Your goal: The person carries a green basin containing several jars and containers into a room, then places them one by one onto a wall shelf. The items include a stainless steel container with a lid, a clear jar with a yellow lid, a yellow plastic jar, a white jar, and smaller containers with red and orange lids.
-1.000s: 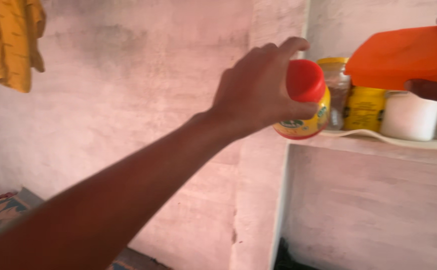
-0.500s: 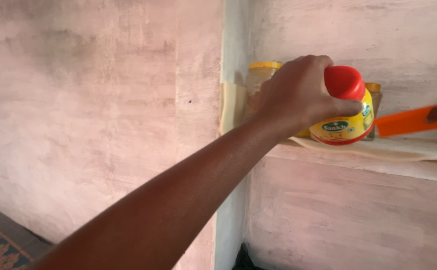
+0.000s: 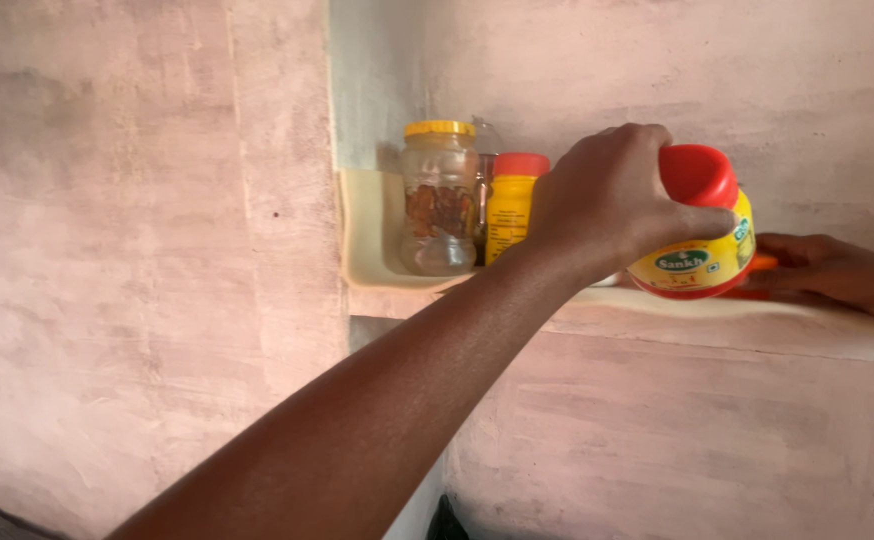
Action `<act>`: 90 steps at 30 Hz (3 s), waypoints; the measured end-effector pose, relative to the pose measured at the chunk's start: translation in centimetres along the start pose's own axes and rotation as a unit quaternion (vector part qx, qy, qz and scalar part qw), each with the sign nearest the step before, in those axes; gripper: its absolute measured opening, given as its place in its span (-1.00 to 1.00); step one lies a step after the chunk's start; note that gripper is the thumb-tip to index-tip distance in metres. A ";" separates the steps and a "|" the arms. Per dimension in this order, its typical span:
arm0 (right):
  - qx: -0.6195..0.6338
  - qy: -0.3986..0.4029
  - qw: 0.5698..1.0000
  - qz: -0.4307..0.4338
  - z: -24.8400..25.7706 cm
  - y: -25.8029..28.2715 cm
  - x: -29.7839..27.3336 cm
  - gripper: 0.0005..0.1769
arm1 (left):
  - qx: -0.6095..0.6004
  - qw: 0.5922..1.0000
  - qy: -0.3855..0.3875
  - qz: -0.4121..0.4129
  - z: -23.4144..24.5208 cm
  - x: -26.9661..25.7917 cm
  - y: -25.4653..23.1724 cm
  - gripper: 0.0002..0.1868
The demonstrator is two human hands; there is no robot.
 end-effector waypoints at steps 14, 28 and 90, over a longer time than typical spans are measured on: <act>0.223 0.124 0.920 0.298 2.7 -3.4 -0.8 -0.04 | -0.091 0.993 -0.045 0.063 -10.6 6.2 -0.4 -0.17; 0.308 -0.071 0.930 0.189 2.7 -1.7 -1.7 -0.23 | 0.041 0.997 0.005 -0.065 -18.5 5.0 5.4 -0.01; -0.278 -0.307 0.904 0.108 -1.9 2.5 -2.7 0.05 | 0.150 0.988 -0.024 -0.019 -17.8 3.0 4.4 0.07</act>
Point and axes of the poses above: each hand's wrist, its own x-axis towards the middle knuckle, its own z-axis out of the back of the hand, y = z × x, the point moved 3 cm from there along x, towards the middle knuckle, and after that the axes turned 5 degrees about y, right-handed, at the moved point
